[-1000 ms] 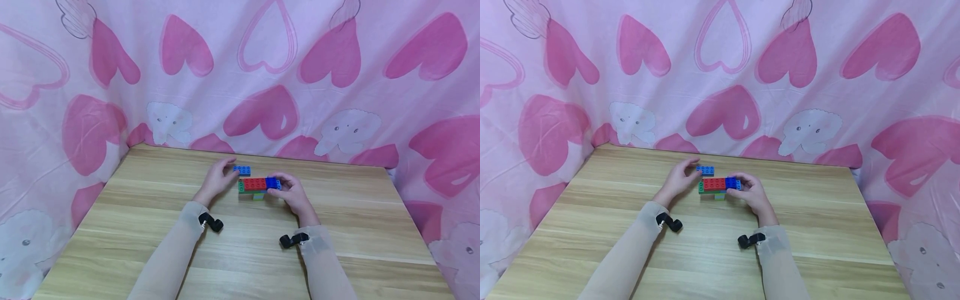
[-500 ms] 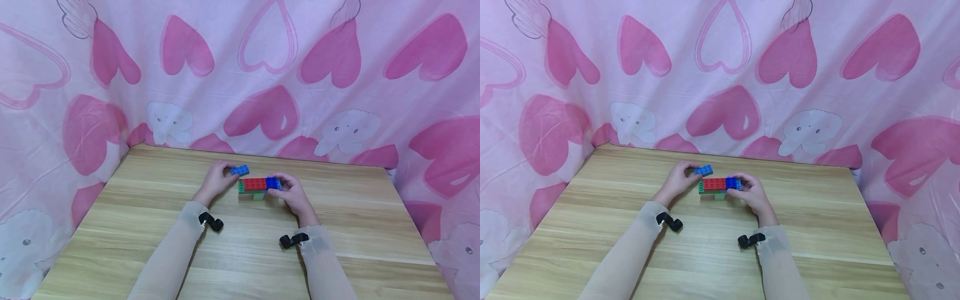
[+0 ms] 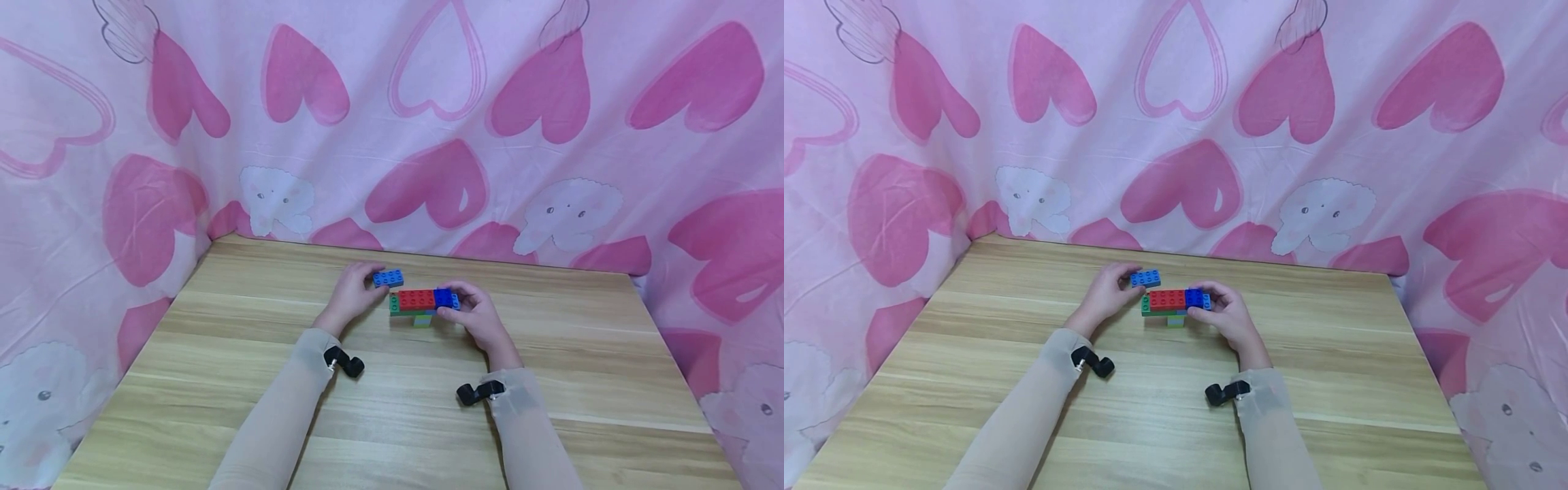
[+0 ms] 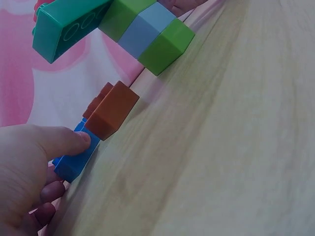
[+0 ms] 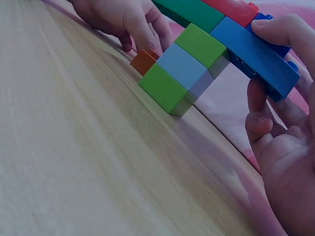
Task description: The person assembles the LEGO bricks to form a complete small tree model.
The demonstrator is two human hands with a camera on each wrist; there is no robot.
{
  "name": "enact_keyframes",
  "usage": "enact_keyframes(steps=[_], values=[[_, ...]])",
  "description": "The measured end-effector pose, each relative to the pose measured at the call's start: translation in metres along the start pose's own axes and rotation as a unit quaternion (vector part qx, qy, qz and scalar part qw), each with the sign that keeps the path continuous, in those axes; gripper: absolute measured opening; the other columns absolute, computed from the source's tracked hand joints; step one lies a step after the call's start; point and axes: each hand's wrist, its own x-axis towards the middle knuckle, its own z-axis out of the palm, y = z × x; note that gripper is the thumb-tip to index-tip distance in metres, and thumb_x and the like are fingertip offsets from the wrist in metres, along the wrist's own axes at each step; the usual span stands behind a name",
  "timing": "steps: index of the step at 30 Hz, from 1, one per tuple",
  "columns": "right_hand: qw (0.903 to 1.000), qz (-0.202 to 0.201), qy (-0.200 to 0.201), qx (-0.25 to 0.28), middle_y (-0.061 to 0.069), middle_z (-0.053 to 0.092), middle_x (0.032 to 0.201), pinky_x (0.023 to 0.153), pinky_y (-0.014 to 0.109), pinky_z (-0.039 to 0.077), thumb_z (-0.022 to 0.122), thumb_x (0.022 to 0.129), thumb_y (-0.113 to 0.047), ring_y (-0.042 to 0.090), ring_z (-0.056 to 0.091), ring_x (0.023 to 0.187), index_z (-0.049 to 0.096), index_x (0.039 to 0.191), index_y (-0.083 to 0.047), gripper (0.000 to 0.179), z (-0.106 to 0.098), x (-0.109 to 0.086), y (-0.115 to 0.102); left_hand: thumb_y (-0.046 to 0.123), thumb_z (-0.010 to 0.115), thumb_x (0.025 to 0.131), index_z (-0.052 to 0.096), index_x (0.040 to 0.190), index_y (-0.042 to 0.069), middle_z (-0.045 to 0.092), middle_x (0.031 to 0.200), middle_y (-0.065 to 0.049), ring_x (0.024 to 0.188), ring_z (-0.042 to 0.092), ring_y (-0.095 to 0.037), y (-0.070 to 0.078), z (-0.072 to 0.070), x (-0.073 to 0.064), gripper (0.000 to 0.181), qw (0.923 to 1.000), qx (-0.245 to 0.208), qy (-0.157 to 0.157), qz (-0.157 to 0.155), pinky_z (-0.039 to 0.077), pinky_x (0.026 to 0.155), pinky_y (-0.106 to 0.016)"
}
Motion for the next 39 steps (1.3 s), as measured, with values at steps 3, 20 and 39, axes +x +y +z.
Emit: enact_keyframes(steps=[3,20,39], values=[[1.0,0.0,0.0,-0.002,0.006,0.069,0.121,0.095,0.027,0.06,0.082,0.089,0.01,0.016,0.067,0.106,0.061,0.131,0.016,0.047,0.0,0.0,0.0,0.02,0.085,0.097,0.071,0.143,0.008,0.07,0.143,-0.014,0.136,0.058,-0.036,-0.001,0.001,0.001,0.049,0.9999,0.006,-0.004,0.013,0.039,0.122,-0.054],[1.0,-0.004,-0.005,0.005,0.006,0.07,0.12,0.093,0.027,0.061,0.082,0.089,0.01,0.016,0.069,0.104,0.069,0.127,0.005,0.041,0.0,0.001,0.001,0.017,0.083,0.099,0.074,0.14,0.013,0.071,0.141,-0.01,0.132,0.058,-0.033,0.001,0.002,0.001,0.042,0.9998,0.018,-0.006,0.005,0.044,0.117,-0.049],[0.9999,-0.007,0.001,0.011,0.007,0.07,0.12,0.092,0.026,0.061,0.08,0.089,0.014,0.016,0.069,0.105,0.068,0.127,0.006,0.042,0.0,0.0,0.002,0.023,0.08,0.102,0.072,0.14,0.013,0.07,0.125,-0.007,0.106,0.067,-0.026,0.017,-0.011,0.0,0.04,0.9937,-0.105,0.022,-0.033,0.06,0.094,-0.044]])
